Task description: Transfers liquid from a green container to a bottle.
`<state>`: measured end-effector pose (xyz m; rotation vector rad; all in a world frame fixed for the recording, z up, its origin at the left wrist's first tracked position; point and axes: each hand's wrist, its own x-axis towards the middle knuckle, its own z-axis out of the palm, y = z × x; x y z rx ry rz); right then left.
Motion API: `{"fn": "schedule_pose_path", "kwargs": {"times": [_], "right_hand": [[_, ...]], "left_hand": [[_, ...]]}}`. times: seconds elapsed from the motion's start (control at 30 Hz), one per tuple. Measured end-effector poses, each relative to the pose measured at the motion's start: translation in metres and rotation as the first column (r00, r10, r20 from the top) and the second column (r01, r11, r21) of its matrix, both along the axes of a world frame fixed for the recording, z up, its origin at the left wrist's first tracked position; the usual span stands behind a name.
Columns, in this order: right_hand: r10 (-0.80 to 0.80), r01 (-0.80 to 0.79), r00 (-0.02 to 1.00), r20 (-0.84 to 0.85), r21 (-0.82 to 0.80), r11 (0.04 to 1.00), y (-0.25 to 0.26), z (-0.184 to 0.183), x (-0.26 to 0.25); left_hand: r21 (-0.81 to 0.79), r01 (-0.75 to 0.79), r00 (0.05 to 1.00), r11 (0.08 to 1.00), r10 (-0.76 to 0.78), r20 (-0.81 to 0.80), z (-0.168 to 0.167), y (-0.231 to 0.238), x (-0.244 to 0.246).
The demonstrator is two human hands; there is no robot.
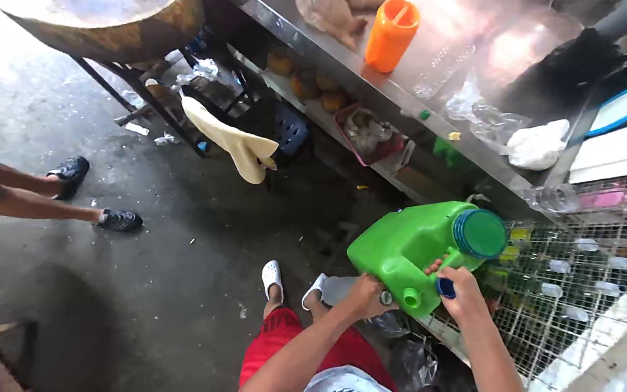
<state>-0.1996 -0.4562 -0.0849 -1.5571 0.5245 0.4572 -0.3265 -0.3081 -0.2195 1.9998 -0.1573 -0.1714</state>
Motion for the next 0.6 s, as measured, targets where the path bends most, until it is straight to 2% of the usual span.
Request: {"fn": "schedule_pose_path", "kwargs": {"times": [0.13,0.23,0.33,0.43,0.5,0.6], "right_hand": [[-0.004,0.004,1.000,0.003,-0.019,1.000,-0.003,-0.015,0.007],[-0.012,0.012,0.999,0.043,-0.009,1.000,-0.013,-0.020,0.001],[-0.006,0.006,0.997,0.074,0.006,1.000,-0.013,-0.024,-0.006],[0.018,-0.020,0.994,0.108,0.014,1.000,-0.015,-0.027,-0.009],[0.035,-0.038,0.992,0.117,0.024,0.999,-0.014,-0.028,-0.010],[0.070,-0.077,0.989,0.127,0.051,0.996,-0.020,-0.030,-0.013]], "left_hand": [[0.034,0.023,0.992,0.999,-0.019,-0.128,-0.006,0.000,0.007],[-0.038,0.056,0.992,0.998,-0.060,-0.112,0.006,0.006,0.004],[-0.099,0.088,0.996,0.991,-0.090,-0.015,0.040,0.012,-0.006],[-0.129,-0.014,0.997,0.992,0.023,0.067,0.083,0.002,-0.009],[-0.110,-0.006,0.999,0.994,0.011,0.045,0.106,-0.002,-0.002],[-0.060,0.106,0.992,0.993,-0.110,-0.057,0.115,-0.004,0.009]]}}
